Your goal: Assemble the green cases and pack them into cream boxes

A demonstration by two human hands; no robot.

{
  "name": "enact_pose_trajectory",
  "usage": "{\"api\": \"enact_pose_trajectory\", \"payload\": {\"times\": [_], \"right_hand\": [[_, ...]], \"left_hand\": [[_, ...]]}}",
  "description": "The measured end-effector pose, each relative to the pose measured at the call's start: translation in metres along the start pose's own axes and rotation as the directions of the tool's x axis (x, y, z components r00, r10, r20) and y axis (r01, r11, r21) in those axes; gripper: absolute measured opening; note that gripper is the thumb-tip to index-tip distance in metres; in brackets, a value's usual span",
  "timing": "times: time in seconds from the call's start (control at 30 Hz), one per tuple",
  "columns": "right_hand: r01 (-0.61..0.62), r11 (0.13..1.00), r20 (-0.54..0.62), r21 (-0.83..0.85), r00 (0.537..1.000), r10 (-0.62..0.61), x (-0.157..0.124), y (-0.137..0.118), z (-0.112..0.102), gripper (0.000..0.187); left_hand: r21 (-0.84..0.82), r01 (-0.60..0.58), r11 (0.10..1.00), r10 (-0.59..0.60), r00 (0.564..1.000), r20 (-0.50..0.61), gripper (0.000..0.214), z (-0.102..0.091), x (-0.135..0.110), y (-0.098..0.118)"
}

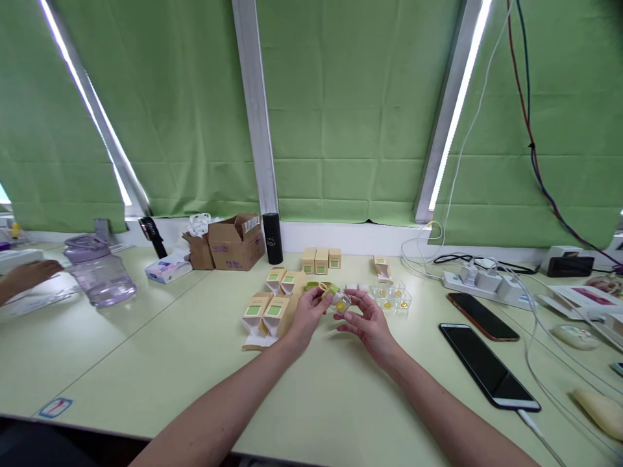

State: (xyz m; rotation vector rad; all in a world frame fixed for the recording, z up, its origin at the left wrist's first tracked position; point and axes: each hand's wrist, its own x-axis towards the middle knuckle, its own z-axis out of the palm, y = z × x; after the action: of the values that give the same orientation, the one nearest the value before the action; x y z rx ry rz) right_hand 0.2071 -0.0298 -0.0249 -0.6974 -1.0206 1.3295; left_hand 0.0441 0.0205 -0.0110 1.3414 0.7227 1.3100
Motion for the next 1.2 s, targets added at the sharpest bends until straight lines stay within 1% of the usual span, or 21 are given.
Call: {"api": "enact_pose_trajectory", "payload": {"times": [0.2, 0.3, 0.37, 0.5, 0.7, 0.97, 1.2], "right_hand": [[-0.005, 1.000, -0.006, 0.005, 1.000, 0.005, 0.001, 0.002, 0.002, 0.052], [-0.018, 1.000, -0.014, -0.012, 1.000, 0.018, 0.002, 0.004, 0.001, 0.052], [-0.012, 0.999, -0.012, -0.053, 1.000, 0.011, 0.002, 0.005, 0.000, 0.054], [0.041, 0.988, 0.004, -0.151, 0.999, -0.041, 0.004, 0.007, -0.002, 0.055], [0.128, 0.976, 0.043, -0.177, 0.992, -0.122, 0.009, 0.014, -0.004, 0.054], [0.130, 0.946, 0.004, -0.298, 0.991, -0.134, 0.008, 0.017, -0.004, 0.059], [0.172, 0.926, 0.029, -0.335, 0.985, -0.172, 0.002, 0.014, 0.003, 0.055]], "left_hand": [[0.017, -0.017, 1.000, 0.016, 0.999, 0.029, 0.042, 0.002, -0.004, 0.003], [-0.009, 0.002, 1.000, -0.002, 0.999, 0.041, 0.045, 0.002, -0.006, 0.004], [-0.032, 0.020, 0.999, -0.019, 0.999, 0.049, 0.048, 0.001, -0.006, 0.004], [-0.062, 0.039, 0.997, -0.034, 0.996, 0.079, 0.048, -0.001, -0.005, 0.002], [-0.081, 0.030, 0.996, -0.019, 0.992, 0.123, 0.043, -0.004, -0.004, -0.002], [-0.088, 0.078, 0.993, -0.066, 0.989, 0.133, 0.049, -0.007, -0.004, -0.007], [-0.085, 0.063, 0.994, -0.051, 0.989, 0.139, 0.045, -0.006, -0.004, -0.006]]}}
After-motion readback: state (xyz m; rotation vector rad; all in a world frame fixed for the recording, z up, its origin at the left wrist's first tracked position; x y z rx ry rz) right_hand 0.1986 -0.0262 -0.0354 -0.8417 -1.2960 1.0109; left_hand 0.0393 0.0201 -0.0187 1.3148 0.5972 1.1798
